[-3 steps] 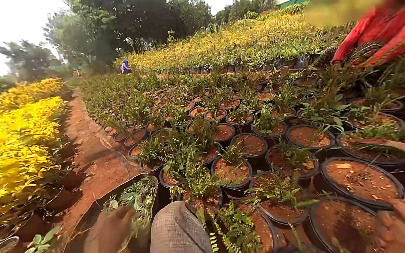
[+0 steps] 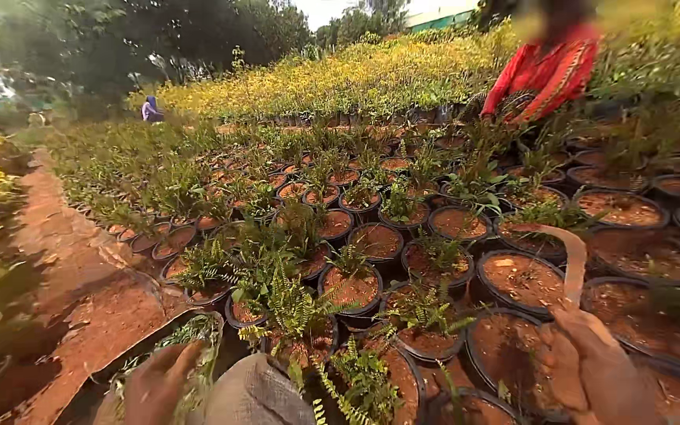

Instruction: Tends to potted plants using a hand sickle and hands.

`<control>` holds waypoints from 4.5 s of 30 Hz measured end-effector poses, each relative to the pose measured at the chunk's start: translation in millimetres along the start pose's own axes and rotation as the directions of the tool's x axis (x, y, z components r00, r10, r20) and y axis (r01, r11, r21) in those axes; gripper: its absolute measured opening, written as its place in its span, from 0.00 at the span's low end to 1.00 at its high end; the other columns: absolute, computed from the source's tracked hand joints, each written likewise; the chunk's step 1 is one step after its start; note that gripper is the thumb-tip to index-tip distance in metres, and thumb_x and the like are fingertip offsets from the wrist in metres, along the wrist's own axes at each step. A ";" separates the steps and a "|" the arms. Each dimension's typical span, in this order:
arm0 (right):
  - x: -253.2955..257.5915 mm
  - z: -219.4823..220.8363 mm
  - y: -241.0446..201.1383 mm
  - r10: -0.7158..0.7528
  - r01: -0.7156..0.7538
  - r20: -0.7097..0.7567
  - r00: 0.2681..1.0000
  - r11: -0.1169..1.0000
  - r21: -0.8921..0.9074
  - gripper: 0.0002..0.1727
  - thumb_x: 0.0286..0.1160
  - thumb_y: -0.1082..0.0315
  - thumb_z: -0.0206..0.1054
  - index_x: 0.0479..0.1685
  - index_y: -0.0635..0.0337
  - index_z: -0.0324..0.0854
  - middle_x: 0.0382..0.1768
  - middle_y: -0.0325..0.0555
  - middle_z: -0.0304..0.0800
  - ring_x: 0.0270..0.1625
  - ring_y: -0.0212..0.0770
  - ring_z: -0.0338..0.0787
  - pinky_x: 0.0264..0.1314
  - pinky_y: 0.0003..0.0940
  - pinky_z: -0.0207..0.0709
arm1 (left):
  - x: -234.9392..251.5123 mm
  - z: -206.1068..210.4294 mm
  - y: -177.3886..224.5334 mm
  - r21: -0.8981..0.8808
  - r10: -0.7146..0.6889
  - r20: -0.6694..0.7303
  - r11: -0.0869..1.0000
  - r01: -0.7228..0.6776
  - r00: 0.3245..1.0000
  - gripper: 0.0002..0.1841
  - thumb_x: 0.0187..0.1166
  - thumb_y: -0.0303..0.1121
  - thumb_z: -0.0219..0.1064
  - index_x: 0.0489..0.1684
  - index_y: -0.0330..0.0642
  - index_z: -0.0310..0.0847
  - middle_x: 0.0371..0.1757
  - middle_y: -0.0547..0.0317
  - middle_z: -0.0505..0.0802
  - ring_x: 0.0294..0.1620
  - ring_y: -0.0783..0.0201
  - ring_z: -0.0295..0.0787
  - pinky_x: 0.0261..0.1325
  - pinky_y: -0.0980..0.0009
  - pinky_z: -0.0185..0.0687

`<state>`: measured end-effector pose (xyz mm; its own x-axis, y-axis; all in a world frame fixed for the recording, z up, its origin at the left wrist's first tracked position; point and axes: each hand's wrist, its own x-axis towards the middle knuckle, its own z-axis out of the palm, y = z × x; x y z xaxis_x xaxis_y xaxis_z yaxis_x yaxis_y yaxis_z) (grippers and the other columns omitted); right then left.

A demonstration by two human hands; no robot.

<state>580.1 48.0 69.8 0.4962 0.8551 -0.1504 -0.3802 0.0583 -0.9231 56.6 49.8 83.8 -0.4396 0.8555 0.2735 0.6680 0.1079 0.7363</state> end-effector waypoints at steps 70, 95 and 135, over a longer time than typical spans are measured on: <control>158.4 11.4 151.2 -0.298 0.251 -0.474 0.828 0.954 -0.162 0.36 0.79 0.64 0.64 0.84 0.76 0.59 0.30 0.53 0.87 0.18 0.37 0.86 0.22 0.37 0.87 | 6.3 600.6 248.5 -0.087 0.361 0.933 0.236 -0.968 0.004 0.29 0.89 0.38 0.53 0.90 0.41 0.63 0.93 0.48 0.66 0.98 0.46 0.44 0.95 0.37 0.22; 160.4 -7.7 179.8 -0.053 -0.094 -0.215 0.975 0.779 -0.620 0.26 0.90 0.58 0.52 0.77 0.67 0.70 0.44 0.62 0.87 0.33 0.54 0.89 0.41 0.56 0.84 | 18.3 593.2 162.2 0.044 0.422 0.787 0.690 -0.723 0.451 0.31 0.93 0.45 0.40 0.97 0.47 0.49 0.97 0.56 0.57 0.98 0.54 0.45 0.95 0.51 0.43; 189.4 42.3 174.7 -0.028 -0.109 -0.275 0.961 0.876 -0.471 0.18 0.94 0.61 0.46 0.64 0.65 0.71 0.27 0.50 0.78 0.16 0.42 0.81 0.20 0.41 0.83 | 18.5 589.3 166.3 -0.004 0.400 0.812 0.732 -0.681 0.425 0.31 0.92 0.42 0.40 0.96 0.49 0.53 0.97 0.61 0.58 0.98 0.57 0.44 0.95 0.51 0.43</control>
<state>574.6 241.9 -105.0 0.7020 0.6786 -0.2163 -0.0198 -0.2850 -0.9583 513.3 382.0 -153.5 0.5681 0.8178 -0.0923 0.7860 -0.5059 0.3553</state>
